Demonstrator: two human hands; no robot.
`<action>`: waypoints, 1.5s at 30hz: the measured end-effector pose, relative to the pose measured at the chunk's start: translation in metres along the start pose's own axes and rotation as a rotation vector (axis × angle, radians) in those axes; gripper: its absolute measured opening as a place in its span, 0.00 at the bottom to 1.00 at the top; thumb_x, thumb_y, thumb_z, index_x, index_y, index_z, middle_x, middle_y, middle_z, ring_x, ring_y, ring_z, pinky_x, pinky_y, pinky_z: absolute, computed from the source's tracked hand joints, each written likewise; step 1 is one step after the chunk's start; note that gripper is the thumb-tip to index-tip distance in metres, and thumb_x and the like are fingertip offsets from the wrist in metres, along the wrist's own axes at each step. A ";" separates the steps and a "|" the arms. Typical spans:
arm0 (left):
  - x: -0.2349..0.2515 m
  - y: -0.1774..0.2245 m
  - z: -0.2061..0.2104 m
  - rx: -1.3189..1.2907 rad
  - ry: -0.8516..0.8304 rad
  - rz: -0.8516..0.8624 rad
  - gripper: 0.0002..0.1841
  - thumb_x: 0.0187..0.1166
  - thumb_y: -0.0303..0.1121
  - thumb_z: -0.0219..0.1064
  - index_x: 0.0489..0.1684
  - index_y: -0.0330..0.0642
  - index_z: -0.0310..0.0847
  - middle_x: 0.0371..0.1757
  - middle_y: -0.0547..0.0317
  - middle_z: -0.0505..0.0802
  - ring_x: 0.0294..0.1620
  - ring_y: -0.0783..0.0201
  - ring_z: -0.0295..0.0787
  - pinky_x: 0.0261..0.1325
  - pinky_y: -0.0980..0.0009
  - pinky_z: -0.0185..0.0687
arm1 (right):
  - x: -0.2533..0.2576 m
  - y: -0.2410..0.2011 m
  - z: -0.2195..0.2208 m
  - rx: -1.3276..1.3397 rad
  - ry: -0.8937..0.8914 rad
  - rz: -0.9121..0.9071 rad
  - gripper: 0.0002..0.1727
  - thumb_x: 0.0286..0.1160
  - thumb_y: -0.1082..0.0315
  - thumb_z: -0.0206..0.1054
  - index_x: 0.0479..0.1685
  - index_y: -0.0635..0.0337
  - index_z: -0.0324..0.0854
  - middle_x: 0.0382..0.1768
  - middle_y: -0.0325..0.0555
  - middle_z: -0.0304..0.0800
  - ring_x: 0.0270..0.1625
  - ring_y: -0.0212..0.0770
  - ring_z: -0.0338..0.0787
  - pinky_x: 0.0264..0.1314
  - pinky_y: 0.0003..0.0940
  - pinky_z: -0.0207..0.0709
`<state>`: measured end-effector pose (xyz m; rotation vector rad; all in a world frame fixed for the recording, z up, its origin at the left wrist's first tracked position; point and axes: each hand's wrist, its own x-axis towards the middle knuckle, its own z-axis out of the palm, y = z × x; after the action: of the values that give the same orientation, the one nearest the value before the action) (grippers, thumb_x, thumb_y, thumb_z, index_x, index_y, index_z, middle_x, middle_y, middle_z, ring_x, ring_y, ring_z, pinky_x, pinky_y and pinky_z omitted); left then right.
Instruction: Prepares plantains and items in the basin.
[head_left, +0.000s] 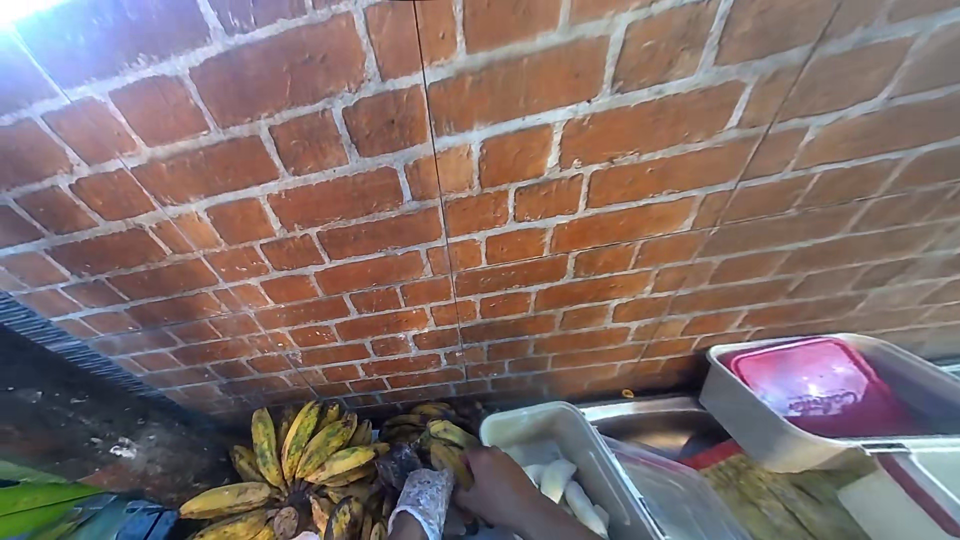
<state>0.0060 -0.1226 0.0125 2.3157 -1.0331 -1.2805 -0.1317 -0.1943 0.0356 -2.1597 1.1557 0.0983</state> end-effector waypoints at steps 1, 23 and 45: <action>0.004 0.000 0.001 0.063 -0.031 0.009 0.22 0.91 0.48 0.51 0.63 0.45 0.86 0.56 0.50 0.94 0.54 0.55 0.94 0.58 0.54 0.91 | 0.000 0.000 0.000 -0.014 -0.018 0.005 0.32 0.61 0.42 0.75 0.56 0.58 0.84 0.51 0.56 0.91 0.57 0.58 0.92 0.58 0.62 0.85; 0.001 0.025 -0.004 -0.191 -0.128 -0.171 0.22 0.89 0.51 0.53 0.52 0.45 0.88 0.39 0.56 0.97 0.33 0.60 0.96 0.38 0.63 0.93 | 0.021 0.031 -0.014 0.120 -0.193 -0.175 0.27 0.68 0.58 0.75 0.65 0.62 0.80 0.51 0.56 0.91 0.55 0.54 0.91 0.61 0.58 0.84; -0.050 -0.042 -0.002 -1.164 -0.354 0.172 0.06 0.82 0.21 0.57 0.46 0.41 0.77 0.41 0.55 0.92 0.40 0.64 0.92 0.41 0.67 0.91 | -0.009 0.050 0.020 1.523 -0.164 0.080 0.21 0.69 0.78 0.67 0.64 0.67 0.83 0.48 0.53 0.92 0.43 0.42 0.90 0.49 0.39 0.87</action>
<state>0.0094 -0.0578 0.0200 1.1266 -0.3332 -1.6226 -0.1704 -0.1951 -0.0026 -0.7278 0.7392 -0.4321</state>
